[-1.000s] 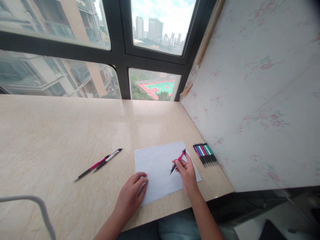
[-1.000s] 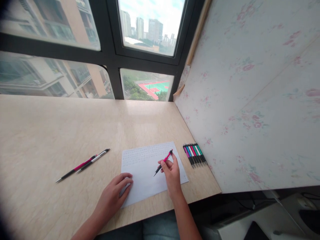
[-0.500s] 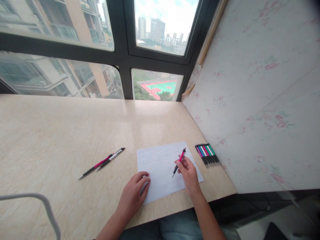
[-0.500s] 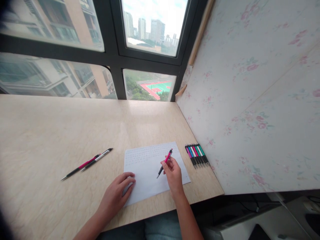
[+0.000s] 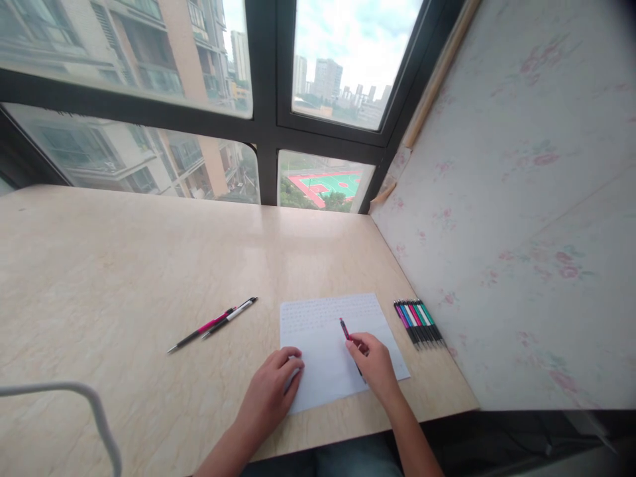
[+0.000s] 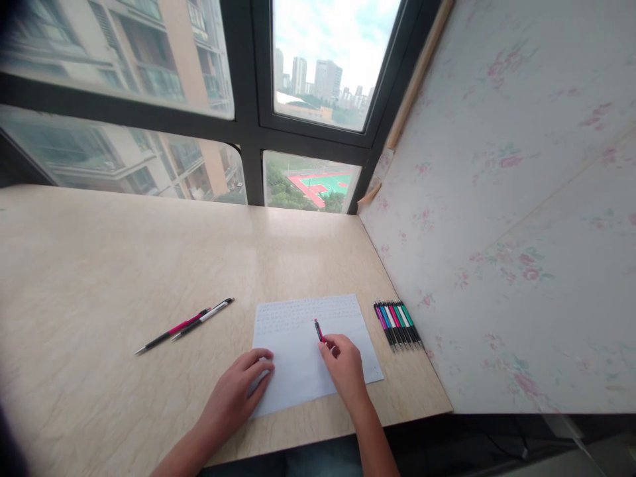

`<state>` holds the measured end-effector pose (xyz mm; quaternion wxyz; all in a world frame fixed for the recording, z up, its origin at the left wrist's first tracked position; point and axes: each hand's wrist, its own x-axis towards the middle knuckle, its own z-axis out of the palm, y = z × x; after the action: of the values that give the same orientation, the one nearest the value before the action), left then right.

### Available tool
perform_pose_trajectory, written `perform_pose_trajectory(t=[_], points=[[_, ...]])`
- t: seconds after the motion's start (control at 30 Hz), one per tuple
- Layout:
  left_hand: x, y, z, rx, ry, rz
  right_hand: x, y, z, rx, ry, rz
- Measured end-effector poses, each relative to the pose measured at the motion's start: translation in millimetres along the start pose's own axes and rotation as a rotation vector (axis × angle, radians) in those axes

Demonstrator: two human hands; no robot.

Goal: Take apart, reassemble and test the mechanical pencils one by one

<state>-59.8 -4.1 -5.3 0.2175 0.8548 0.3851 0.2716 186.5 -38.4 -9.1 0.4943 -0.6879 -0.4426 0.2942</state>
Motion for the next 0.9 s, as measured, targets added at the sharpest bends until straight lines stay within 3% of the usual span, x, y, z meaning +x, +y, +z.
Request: perform_pose_trajectory(t=[0.1,0.33,0.53,0.7,0.9], points=[[-1,-2,2,0.001,0.007,0.003,3,-2,4,-0.099,-0.025,-0.082],[-2,-6,3,0.003,-0.006,0.011,8,-5,13,-0.155,0.018,-0.072],[-2,-8,4,0.004,-0.019,0.009,1,-5,15,-0.379,0.112,-0.175],[-2,-9,6,0.025,-0.020,0.011,-13,-4,10,-0.629,0.067,-0.181],[-2,-6,4,0.048,-0.031,0.017,-25,-1,2,-0.763,0.030,-0.205]])
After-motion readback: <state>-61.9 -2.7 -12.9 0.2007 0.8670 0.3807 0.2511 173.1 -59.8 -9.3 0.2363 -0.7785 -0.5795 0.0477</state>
